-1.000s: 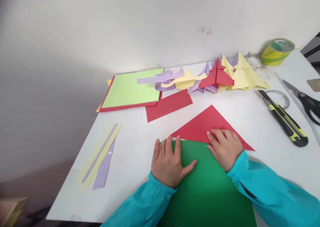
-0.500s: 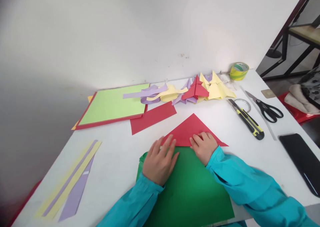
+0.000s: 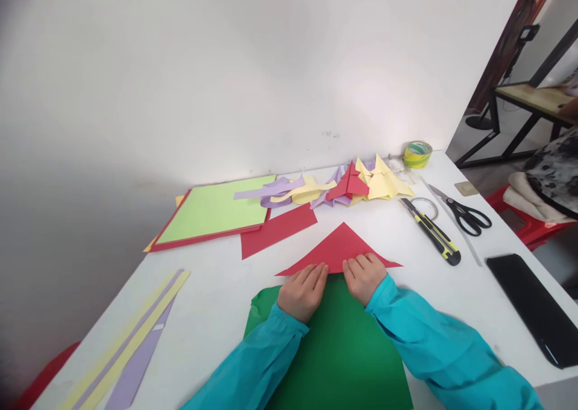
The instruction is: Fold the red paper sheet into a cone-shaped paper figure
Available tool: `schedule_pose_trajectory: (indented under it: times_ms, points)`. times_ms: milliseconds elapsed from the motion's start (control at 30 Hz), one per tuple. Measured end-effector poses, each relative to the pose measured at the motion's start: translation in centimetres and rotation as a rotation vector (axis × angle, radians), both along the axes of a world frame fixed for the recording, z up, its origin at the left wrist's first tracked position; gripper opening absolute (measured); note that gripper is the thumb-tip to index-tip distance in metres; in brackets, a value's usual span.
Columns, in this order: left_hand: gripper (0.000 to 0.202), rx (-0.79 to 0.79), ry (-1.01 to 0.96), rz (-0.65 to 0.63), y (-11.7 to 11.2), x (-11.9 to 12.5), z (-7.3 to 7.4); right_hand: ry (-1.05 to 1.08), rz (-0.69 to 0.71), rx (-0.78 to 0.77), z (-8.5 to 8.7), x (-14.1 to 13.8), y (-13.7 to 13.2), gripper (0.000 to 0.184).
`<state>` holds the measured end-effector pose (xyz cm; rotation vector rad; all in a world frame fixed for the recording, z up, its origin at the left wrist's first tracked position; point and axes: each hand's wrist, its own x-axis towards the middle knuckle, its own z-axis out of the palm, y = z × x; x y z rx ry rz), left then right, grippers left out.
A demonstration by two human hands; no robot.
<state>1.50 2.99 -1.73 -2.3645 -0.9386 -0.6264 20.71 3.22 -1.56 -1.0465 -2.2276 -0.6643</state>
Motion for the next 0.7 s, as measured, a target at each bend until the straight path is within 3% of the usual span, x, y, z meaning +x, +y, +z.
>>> schedule_pose_trajectory:
  times_ms: [167, 300, 700]
  points:
    - [0.027, 0.048, -0.026, 0.049, 0.6, -2.1, 0.9, 0.022, -0.009, 0.079, 1.4, 1.1, 0.1, 0.016]
    - [0.024, 0.136, -0.044, 0.08, 1.1, -3.2, 2.5, 0.022, -0.028, 0.136, 3.1, 1.7, 0.3, 0.017]
    - [0.019, 0.284, -0.141, 0.292, 4.0, -3.0, 8.1, 0.137, -0.118, 0.356, 9.4, 0.9, 3.5, 0.037]
